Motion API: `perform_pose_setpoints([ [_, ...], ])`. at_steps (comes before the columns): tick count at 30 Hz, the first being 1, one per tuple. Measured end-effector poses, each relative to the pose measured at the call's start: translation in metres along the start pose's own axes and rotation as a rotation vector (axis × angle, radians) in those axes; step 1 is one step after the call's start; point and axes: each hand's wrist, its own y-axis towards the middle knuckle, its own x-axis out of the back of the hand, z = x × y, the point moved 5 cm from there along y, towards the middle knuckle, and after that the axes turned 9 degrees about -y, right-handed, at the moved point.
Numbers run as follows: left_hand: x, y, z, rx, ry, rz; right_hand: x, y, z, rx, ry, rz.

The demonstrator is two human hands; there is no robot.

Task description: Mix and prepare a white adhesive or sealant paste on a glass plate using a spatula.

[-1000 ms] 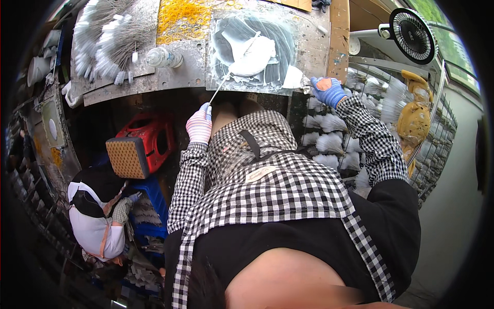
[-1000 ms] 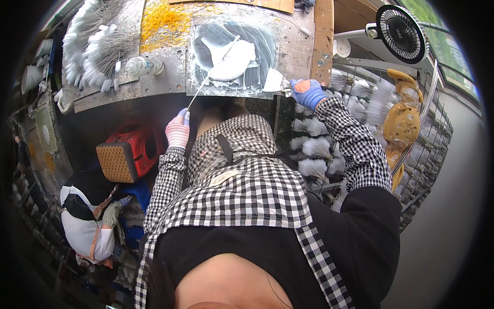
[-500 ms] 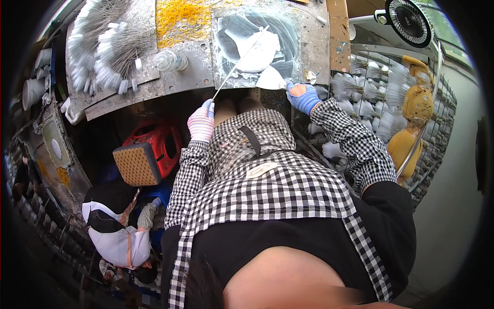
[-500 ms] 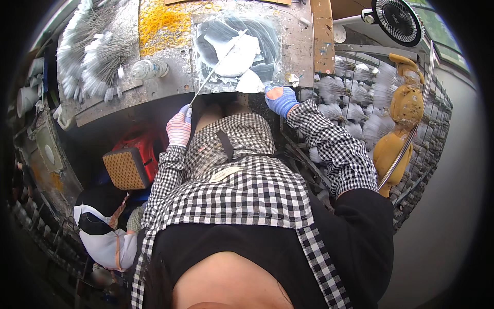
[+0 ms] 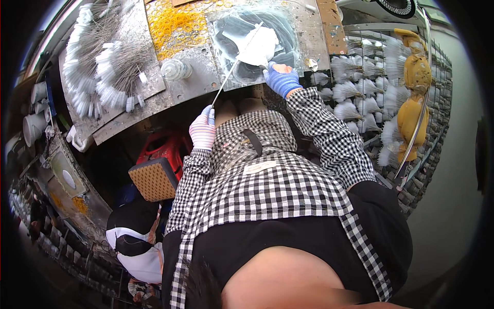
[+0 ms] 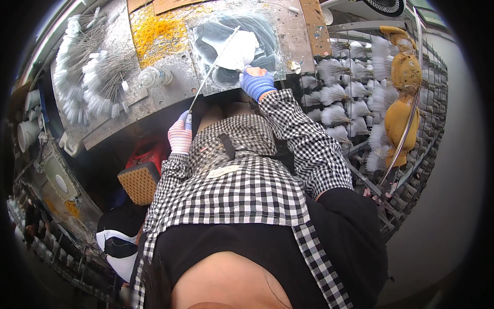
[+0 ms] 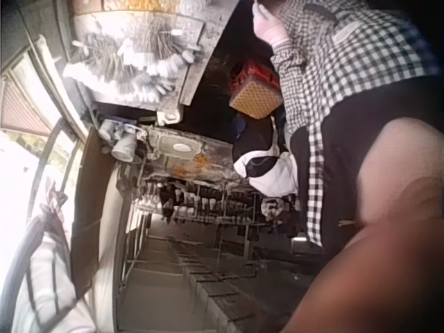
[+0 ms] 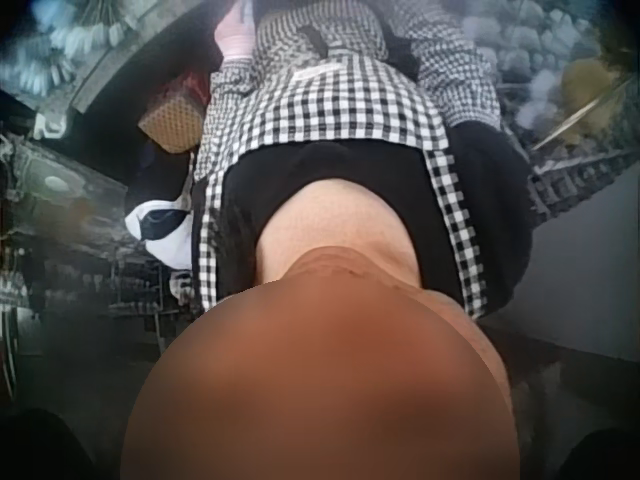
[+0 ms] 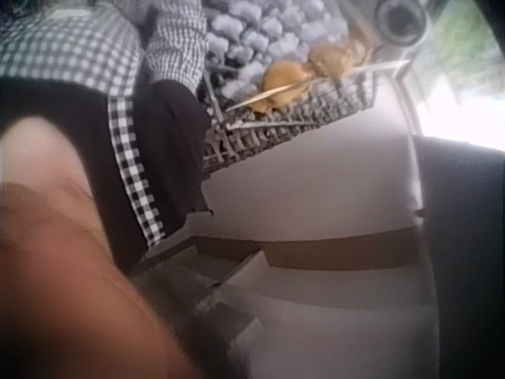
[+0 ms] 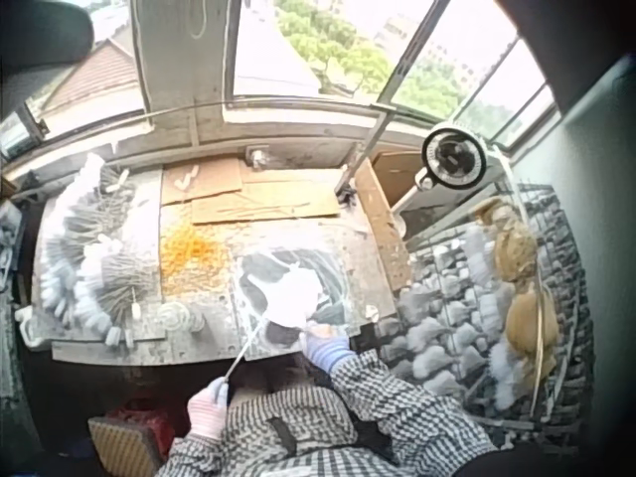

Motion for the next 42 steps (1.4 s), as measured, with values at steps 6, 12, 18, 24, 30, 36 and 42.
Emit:
perform_pose_setpoints([
  [6, 0.008, -0.008, 0.002, 0.04, 0.005, 0.034, -0.01, -0.024, -0.058, -0.046, -0.217, 0.212],
  [12, 0.001, -0.02, 0.008, -0.019, -0.001, 0.015, -0.01, 0.007, -0.05, -0.048, -0.168, 0.146],
  [18, -0.025, -0.024, 0.002, 0.027, -0.025, 0.105, 0.049, 0.045, -0.018, 0.119, -0.202, 0.181],
  [24, -0.049, -0.012, 0.004, 0.099, 0.094, 0.109, 0.073, 0.035, -0.043, 0.146, -0.227, 0.173],
  [30, -0.056, -0.025, -0.007, 0.066, 0.172, 0.017, 0.052, 0.01, -0.124, 0.071, -0.258, 0.134],
  [36, -0.066, -0.047, -0.029, 0.067, 0.097, -0.129, -0.019, -0.009, -0.174, 0.033, -0.248, 0.209],
  [42, -0.1, -0.066, -0.049, 0.217, 0.008, -0.182, 0.007, 0.064, -0.168, 0.145, -0.281, 0.186],
])
